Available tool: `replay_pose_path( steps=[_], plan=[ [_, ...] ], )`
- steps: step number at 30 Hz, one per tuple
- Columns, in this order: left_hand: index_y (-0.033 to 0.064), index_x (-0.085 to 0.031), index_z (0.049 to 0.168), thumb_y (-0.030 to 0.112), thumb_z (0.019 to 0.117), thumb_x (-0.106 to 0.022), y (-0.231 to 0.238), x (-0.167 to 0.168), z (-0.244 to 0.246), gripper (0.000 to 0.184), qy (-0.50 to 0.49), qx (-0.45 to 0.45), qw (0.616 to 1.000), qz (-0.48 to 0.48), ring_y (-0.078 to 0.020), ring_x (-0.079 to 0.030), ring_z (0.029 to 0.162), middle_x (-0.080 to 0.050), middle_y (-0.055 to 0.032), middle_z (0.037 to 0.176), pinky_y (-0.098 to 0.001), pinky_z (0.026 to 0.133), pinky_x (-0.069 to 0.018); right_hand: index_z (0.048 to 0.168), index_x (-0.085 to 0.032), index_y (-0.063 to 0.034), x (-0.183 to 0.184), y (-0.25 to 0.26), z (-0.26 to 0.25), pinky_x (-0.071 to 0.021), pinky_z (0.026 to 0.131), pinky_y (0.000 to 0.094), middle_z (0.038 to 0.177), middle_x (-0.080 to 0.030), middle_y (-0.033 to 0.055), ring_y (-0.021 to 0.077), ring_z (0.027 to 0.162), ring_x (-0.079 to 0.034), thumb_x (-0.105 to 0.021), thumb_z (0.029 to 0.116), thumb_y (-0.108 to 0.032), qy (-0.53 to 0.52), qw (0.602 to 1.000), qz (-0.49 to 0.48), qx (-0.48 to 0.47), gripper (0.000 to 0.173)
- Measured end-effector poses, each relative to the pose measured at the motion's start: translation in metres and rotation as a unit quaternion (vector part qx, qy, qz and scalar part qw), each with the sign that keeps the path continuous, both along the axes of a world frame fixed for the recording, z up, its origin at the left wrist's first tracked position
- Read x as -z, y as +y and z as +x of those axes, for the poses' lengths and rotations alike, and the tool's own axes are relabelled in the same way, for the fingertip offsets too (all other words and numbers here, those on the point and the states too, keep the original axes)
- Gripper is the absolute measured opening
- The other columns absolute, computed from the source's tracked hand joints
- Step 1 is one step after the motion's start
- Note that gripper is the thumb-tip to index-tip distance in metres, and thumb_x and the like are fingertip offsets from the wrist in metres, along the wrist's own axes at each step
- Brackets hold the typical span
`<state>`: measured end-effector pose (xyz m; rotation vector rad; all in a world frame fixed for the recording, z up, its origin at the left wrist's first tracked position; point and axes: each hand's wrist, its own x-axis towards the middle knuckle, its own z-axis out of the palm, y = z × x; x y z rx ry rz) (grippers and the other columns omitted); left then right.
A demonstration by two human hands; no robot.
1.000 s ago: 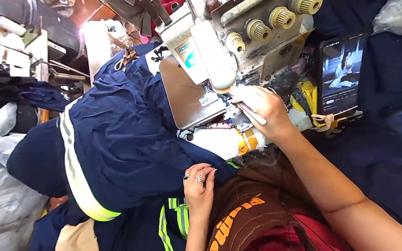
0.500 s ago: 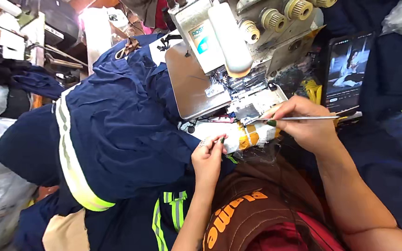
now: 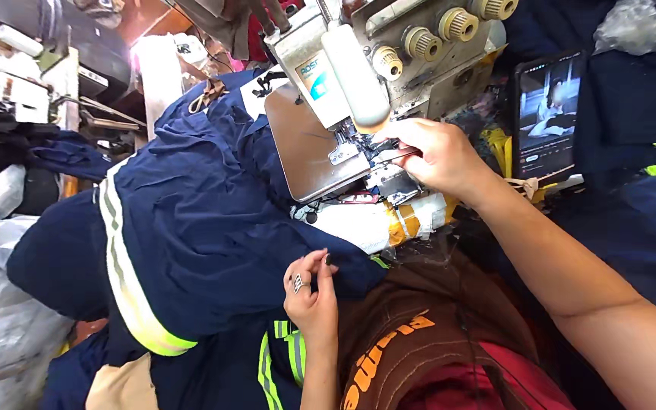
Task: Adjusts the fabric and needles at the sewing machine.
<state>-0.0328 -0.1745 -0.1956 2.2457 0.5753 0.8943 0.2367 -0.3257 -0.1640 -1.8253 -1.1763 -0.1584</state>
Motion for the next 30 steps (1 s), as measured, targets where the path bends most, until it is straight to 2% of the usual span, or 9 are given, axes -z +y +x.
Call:
replay_pose_path(
  steps=[2, 4, 7, 11, 17, 21, 23, 27, 30],
  plan=[
    [0.0005, -0.072, 0.105, 0.009, 0.0976, -0.062, -0.001, 0.006, -0.012, 0.015, 0.014, -0.017, 1.000, -0.003, -0.0052, -0.066, 0.079, -0.071, 0.0015, 0.084, -0.0271, 0.089, -0.0553, 0.124, -0.074, -0.0147, 0.004, 0.011, 0.003, -0.0590, 0.082, 0.0482, 0.110, -0.076, 0.0100, 0.0261, 0.096, -0.074, -0.063, 0.0944, -0.005, -0.004, 0.999, -0.039, 0.017, 0.033],
    [0.0013, -0.074, 0.103, 0.010, 0.0974, -0.062, -0.003, 0.014, -0.018, 0.016, 0.029, -0.020, 0.999, 0.005, -0.0054, -0.067, 0.079, -0.072, 0.0018, 0.082, -0.0354, 0.103, -0.0497, 0.123, -0.075, -0.0187, 0.006, 0.021, 0.003, -0.0584, 0.082, 0.0506, 0.108, -0.077, 0.0089, 0.0270, 0.097, -0.074, -0.063, 0.0948, -0.007, 0.002, 0.997, -0.069, 0.021, 0.033],
    [0.0033, -0.075, 0.103, 0.010, 0.0976, -0.063, -0.006, 0.019, -0.019, 0.015, 0.038, -0.004, 0.999, -0.004, -0.0059, -0.068, 0.080, -0.073, 0.0021, 0.084, -0.0411, 0.109, -0.0454, 0.115, -0.077, -0.0155, 0.007, 0.030, 0.002, -0.0578, 0.083, 0.0508, 0.106, -0.076, 0.0096, 0.0281, 0.097, -0.074, -0.063, 0.0956, -0.007, 0.012, 0.996, -0.082, 0.019, 0.026],
    [0.0047, -0.075, 0.102, 0.009, 0.0964, -0.065, -0.006, 0.015, -0.013, 0.013, 0.023, 0.016, 1.000, -0.005, -0.0072, -0.069, 0.085, -0.074, 0.0015, 0.089, -0.0392, 0.107, -0.0481, 0.105, -0.077, -0.0115, 0.011, 0.022, 0.001, -0.0575, 0.080, 0.0513, 0.103, -0.076, 0.0096, 0.0280, 0.095, -0.073, -0.062, 0.0951, -0.005, 0.005, 0.993, -0.109, 0.043, 0.019],
    [0.0054, -0.076, 0.098, 0.007, 0.0947, -0.069, -0.006, 0.009, 0.002, 0.008, -0.022, 0.045, 0.999, -0.009, -0.0152, -0.067, 0.107, -0.075, -0.0039, 0.102, -0.0318, 0.097, -0.0524, 0.106, -0.077, -0.0109, 0.004, -0.010, -0.007, -0.0569, 0.081, 0.0543, 0.107, -0.076, 0.0104, 0.0291, 0.098, -0.073, -0.063, 0.0962, -0.007, 0.008, 0.986, -0.156, 0.049, 0.018],
    [0.0078, -0.076, 0.091, 0.018, 0.0995, -0.066, -0.007, 0.003, 0.008, 0.017, -0.029, 0.038, 0.998, 0.028, -0.0079, -0.067, 0.086, -0.074, 0.0007, 0.087, -0.0301, 0.093, -0.0510, 0.102, -0.076, -0.0086, -0.001, -0.030, -0.019, -0.0569, 0.078, 0.0507, 0.101, -0.075, 0.0088, 0.0251, 0.092, -0.073, -0.063, 0.0965, -0.009, 0.025, 0.990, -0.133, 0.035, 0.014],
    [0.0053, -0.076, 0.097, 0.015, 0.1001, -0.065, -0.007, 0.000, 0.010, 0.015, -0.031, 0.028, 0.998, 0.036, -0.0071, -0.066, 0.082, -0.074, -0.0008, 0.089, -0.0311, 0.093, -0.0508, 0.100, -0.075, -0.0084, -0.002, -0.040, -0.025, -0.0568, 0.075, 0.0478, 0.096, -0.075, 0.0077, 0.0227, 0.088, -0.072, -0.064, 0.0959, -0.010, 0.030, 0.993, -0.114, 0.029, 0.012],
    [-0.0013, -0.067, 0.127, 0.016, 0.0956, -0.069, -0.001, -0.007, 0.026, 0.036, 0.044, 0.045, 0.998, -0.012, -0.0209, -0.065, 0.117, -0.071, -0.0132, 0.123, -0.0395, 0.102, -0.0504, 0.101, -0.075, -0.0099, -0.005, -0.052, -0.034, -0.0575, 0.077, 0.0362, 0.096, -0.073, 0.0031, 0.0124, 0.085, -0.069, -0.067, 0.0939, -0.009, 0.077, 0.995, -0.066, 0.025, 0.011],
    [0.0025, -0.057, 0.143, 0.020, 0.0966, -0.067, -0.003, -0.002, 0.053, 0.050, 0.136, 0.071, 0.981, -0.122, -0.0151, -0.067, 0.110, -0.070, -0.0098, 0.123, -0.0367, 0.095, -0.0547, 0.105, -0.075, -0.0089, -0.001, -0.039, -0.030, -0.0562, 0.076, 0.0332, 0.094, -0.073, 0.0044, 0.0105, 0.082, -0.067, -0.066, 0.0968, -0.013, 0.117, 0.991, -0.022, 0.053, 0.013]
  ],
)
